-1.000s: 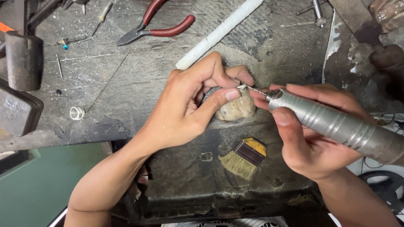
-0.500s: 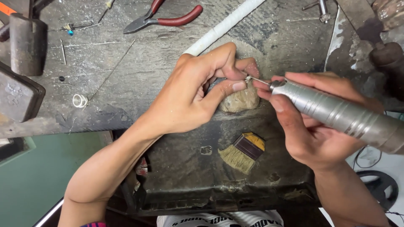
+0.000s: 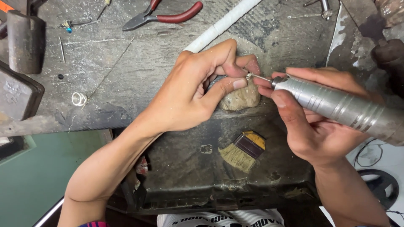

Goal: Polishing a small jewelry piece using a handheld rotary tool at a workbench

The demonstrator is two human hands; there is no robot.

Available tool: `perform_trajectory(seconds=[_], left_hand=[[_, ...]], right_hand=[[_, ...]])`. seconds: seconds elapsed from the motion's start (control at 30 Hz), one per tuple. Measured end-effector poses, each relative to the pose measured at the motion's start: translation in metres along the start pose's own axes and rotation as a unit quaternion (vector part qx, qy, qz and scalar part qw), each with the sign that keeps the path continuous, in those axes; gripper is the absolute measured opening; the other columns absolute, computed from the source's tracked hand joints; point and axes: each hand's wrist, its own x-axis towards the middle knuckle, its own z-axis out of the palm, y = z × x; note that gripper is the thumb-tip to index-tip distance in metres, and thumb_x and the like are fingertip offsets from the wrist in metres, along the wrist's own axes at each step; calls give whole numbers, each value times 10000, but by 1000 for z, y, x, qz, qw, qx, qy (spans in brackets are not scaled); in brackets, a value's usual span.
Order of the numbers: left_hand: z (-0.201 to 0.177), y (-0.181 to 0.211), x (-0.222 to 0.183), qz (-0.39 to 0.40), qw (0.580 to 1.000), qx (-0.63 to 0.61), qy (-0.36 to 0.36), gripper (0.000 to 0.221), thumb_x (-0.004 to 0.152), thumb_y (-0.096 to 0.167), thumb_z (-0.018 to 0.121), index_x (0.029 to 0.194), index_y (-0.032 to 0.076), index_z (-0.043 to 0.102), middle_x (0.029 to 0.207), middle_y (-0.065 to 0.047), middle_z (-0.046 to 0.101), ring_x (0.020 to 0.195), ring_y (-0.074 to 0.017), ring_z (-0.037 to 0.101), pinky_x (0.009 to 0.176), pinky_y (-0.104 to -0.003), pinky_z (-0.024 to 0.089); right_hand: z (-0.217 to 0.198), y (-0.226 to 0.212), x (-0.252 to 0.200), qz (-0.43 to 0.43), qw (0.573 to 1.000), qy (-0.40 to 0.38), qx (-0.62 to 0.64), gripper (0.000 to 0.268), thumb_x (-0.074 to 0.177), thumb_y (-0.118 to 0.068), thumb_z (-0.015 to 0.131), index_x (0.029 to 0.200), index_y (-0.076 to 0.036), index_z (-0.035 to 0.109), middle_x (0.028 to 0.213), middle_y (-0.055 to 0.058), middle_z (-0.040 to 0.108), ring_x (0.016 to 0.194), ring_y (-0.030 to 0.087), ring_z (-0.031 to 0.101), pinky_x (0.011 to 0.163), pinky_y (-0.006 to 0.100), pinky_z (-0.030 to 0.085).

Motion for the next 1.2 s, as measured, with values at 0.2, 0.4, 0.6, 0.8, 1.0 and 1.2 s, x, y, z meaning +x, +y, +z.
perform_trajectory(seconds=[0.2,0.4,0.6,0.8,1.0,1.2], left_hand=[[0,0,0,8,1000,6,-2,163,1045,86,552,930,102,437,1077,-124,754,1275,-302,707,937,-318,535],[1,-1,-1,3,1000,28,-1,190,1066,119,554,919,127,433,819,-40,695,1198,-163,731,656,-216,323],[3,2,0,-24,1000,7,4,222,1049,119,529,907,153,361,1217,-83,742,493,-54,212,469,-227,213],[4,0,-2,-51,998,-42,4,218,1058,89,526,932,150,358,1217,-97,738,513,-38,220,466,-200,210],[4,-1,-2,-52,996,-67,-1,209,1064,78,518,942,148,363,1227,-118,730,515,-38,218,467,-198,203],[5,-1,-2,-53,997,-62,2,210,1057,83,515,932,141,357,1223,-125,731,518,-32,223,471,-202,209]], right_hand=[[-1,-1,0,15,1000,-13,19,260,1007,99,644,1188,197,484,1074,378,649,975,485,800,867,441,709],[3,0,-2,35,998,10,51,253,1009,119,625,1193,201,472,1068,349,645,972,463,793,878,429,699],[-2,2,3,8,999,-1,35,231,979,70,671,1141,155,529,1035,328,697,928,428,820,770,357,686],[-1,13,-3,-32,999,25,26,240,986,67,637,1144,174,491,1028,329,632,935,423,793,812,444,749],[-2,10,0,-10,999,11,37,241,974,55,638,1128,180,502,1016,350,654,919,458,807,794,424,736],[-4,12,1,-35,999,1,21,254,975,29,641,1115,194,508,983,339,639,941,430,792,808,458,754]])
